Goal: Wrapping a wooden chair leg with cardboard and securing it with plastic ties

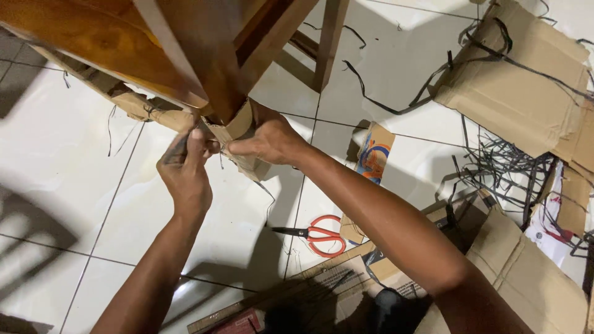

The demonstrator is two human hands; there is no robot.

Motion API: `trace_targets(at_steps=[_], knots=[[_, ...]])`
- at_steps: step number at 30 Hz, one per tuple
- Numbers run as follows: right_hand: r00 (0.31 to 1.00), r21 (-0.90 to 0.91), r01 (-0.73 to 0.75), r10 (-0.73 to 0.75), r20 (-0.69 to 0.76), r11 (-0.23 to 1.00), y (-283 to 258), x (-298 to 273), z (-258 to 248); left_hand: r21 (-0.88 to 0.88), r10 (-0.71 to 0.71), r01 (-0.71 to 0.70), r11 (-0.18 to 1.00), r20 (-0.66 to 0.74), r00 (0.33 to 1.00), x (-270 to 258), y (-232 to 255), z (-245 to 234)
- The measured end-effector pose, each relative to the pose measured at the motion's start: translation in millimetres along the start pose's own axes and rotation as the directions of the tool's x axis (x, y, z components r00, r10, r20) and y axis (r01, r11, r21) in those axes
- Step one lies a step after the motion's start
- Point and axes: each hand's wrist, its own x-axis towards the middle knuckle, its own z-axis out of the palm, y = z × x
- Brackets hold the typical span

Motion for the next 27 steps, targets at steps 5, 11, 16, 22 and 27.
trace_targets(at_steps=[5,11,16,22,27], knots=[[0.997,0.066,-0.059,0.061,-0.037,0.996,17.9,0.7,9.2,0.042,0.008,0.001,0.999,-0.208,0.978,-6.3,3.3,3.2],[0.994,-0.022,-0.084,0.082,-0.067,0.996,21.1,4.2,11.3,-0.265,-0.282,0.192,0.945,-0.362,0.889,-33.5,9.9,32.6],[0.988,-0.158,-0.139,0.125,-0.094,0.978,25.8,-4.5,16.3,-0.316,-0.364,0.261,0.912,-0.334,0.869,-48.1,16.0,50.1],[0.993,-0.098,-0.057,0.046,-0.109,0.994,1.0,-3.6,9.1,-0.057,0.036,-0.056,0.997,-0.309,0.95,-31.7,21.1,50.8],[0.992,-0.133,-0.009,-0.007,-0.126,0.991,-12.4,-5.7,5.1,-0.005,0.126,-0.131,0.991,-0.25,0.96,-28.4,16.2,48.8]])
